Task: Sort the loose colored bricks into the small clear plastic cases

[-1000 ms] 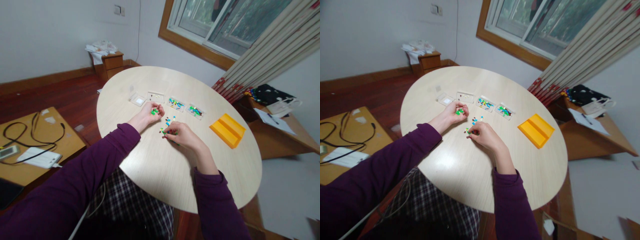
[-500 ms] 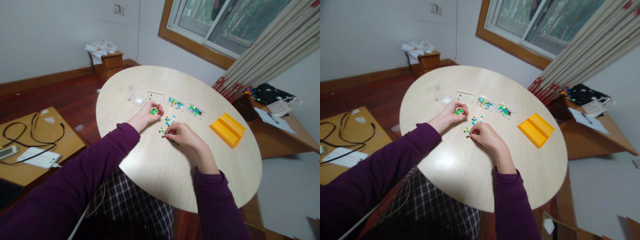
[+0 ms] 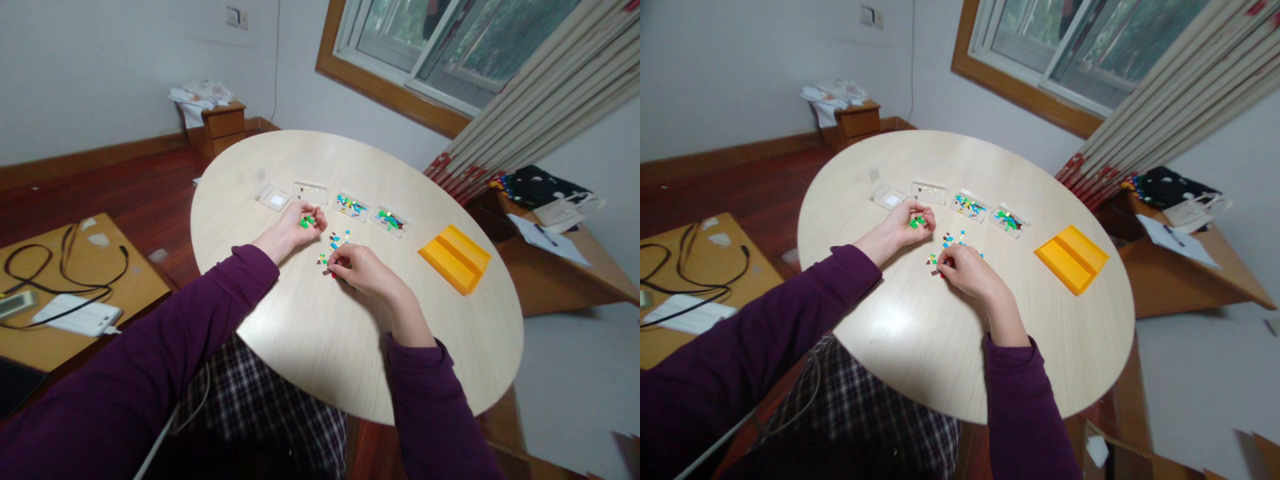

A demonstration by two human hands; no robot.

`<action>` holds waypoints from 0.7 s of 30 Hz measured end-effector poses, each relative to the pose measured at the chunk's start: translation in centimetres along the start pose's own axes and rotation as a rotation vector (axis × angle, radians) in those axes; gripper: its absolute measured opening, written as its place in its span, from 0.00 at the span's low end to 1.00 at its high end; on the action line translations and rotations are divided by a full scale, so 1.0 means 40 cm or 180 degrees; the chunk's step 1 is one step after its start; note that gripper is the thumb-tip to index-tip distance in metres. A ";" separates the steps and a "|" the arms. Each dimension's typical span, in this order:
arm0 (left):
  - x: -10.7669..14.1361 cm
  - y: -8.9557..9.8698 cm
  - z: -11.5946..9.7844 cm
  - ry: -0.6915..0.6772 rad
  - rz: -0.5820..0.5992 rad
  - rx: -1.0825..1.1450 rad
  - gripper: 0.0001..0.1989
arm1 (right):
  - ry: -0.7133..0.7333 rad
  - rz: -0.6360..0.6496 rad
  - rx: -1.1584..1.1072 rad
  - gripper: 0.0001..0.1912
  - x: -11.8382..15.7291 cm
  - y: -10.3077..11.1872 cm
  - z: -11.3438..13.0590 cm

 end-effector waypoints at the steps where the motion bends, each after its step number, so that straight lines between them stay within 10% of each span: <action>1: -0.001 0.000 0.000 0.0005 0.0012 -0.0001 0.10 | -0.0006 0.0008 0.0000 0.07 0.000 -0.001 -0.001; 21: -0.011 0.010 0.002 0.0015 -0.0048 -0.0324 0.10 | 0.0050 -0.0379 -0.0296 0.10 -0.006 0.023 -0.017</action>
Point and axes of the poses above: each hand's wrist, its own x-axis away from the middle knuckle, its own y-axis out of the back of the hand, z = x × y, the point moved 9 cm from there along -x, towards the middle knuckle, and after that the axes turned 5 degrees about -x, right-handed, at the moved point
